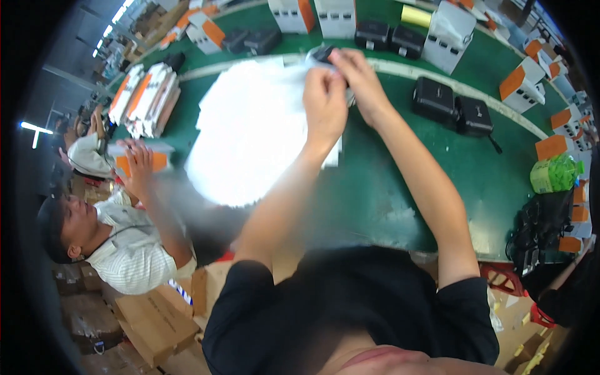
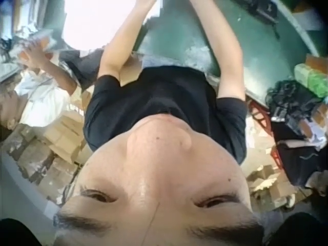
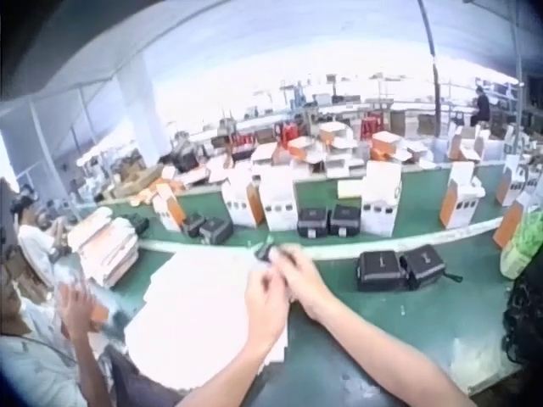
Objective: The person assembles small cardboard boxes, places electronic devices into plastic bags, and then puts the bagged products into the boxes on an assembly line by hand.
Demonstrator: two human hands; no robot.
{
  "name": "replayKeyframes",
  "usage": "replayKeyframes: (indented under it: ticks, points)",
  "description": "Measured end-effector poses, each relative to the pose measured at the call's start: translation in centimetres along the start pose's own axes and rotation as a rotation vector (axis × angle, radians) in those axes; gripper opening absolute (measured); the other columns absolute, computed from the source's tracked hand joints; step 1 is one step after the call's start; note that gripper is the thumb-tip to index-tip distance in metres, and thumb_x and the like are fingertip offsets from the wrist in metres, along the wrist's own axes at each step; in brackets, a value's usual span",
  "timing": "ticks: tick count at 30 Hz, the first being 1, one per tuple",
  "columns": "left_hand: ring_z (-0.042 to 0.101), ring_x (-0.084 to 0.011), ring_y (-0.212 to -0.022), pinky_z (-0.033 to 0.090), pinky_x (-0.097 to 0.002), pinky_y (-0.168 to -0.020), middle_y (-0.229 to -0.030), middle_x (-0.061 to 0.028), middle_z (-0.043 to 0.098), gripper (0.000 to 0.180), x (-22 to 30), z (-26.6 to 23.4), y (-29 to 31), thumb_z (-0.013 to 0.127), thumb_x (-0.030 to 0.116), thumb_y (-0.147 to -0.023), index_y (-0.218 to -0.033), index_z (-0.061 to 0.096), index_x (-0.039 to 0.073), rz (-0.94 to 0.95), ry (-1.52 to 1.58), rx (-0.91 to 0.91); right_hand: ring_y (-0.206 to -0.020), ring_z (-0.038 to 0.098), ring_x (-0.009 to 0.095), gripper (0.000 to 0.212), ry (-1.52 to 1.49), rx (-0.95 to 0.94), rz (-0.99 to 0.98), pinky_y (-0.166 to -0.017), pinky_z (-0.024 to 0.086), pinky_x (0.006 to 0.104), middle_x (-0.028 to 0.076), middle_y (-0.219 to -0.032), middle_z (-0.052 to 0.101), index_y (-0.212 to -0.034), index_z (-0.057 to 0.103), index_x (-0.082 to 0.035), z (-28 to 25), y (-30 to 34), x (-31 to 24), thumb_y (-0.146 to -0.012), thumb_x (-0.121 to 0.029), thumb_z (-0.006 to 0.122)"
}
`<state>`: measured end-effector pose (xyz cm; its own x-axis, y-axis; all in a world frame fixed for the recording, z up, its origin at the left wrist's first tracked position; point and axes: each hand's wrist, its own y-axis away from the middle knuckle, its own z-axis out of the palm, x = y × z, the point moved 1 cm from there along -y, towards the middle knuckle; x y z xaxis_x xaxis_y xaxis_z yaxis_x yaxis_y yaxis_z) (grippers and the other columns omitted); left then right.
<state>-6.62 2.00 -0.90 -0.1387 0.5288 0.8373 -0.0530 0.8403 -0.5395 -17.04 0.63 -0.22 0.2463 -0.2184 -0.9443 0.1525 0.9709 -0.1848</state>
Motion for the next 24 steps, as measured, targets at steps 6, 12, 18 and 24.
replayKeyframes:
  ticks: [6,12,18,24]
  points:
    - [0.045,-0.0082,-0.08,0.037,-0.024,-0.076,-0.081,0.0008,0.052,0.036,-4.7,-4.0,-1.5,0.052,0.032,-0.102,-0.078,0.05,0.005,-0.313,0.768,-0.056,-0.086,0.062,0.014,0.057,0.052,-0.067,0.441,-0.076,0.049,0.0296,0.008,-0.102,0.065,-0.12,0.057,-0.005,-0.8,-0.5,-0.9,-0.091,-0.053,0.07]
    - [0.049,-0.0081,-0.074,0.041,-0.0245,-0.063,-0.083,-0.0017,0.06,0.038,-1.6,-3.4,-2.3,0.075,0.036,-0.093,-0.085,0.058,0.003,-0.31,0.107,-0.053,-0.091,0.066,0.016,0.06,0.105,-0.113,-0.037,-0.081,0.052,0.0284,0.009,-0.105,0.069,-0.131,0.061,0.0,-1.3,-1.1,-0.5,-0.086,-0.035,0.079]
    - [0.046,-0.0023,-0.067,0.034,-0.0189,-0.06,-0.075,0.0026,0.06,0.032,-3.9,-4.9,-3.3,0.081,0.03,-0.089,-0.079,0.059,0.008,-0.351,0.22,-0.14,-0.094,0.07,0.022,0.034,0.301,0.102,0.108,-0.084,0.053,0.0322,0.012,-0.106,0.074,-0.114,0.073,-0.004,-2.4,-1.9,1.9,-0.091,-0.029,0.071]
    - [0.051,-0.0075,-0.061,0.043,-0.0236,-0.054,-0.07,-0.001,0.058,0.029,-2.6,-4.1,-3.7,0.076,0.02,-0.09,-0.074,0.057,0.006,-0.293,0.104,0.054,-0.092,0.069,0.033,0.02,0.92,0.106,-0.316,-0.082,0.053,0.0385,0.017,-0.104,0.071,-0.105,0.072,-0.003,-3.0,-1.6,1.3,-0.091,-0.014,0.063]
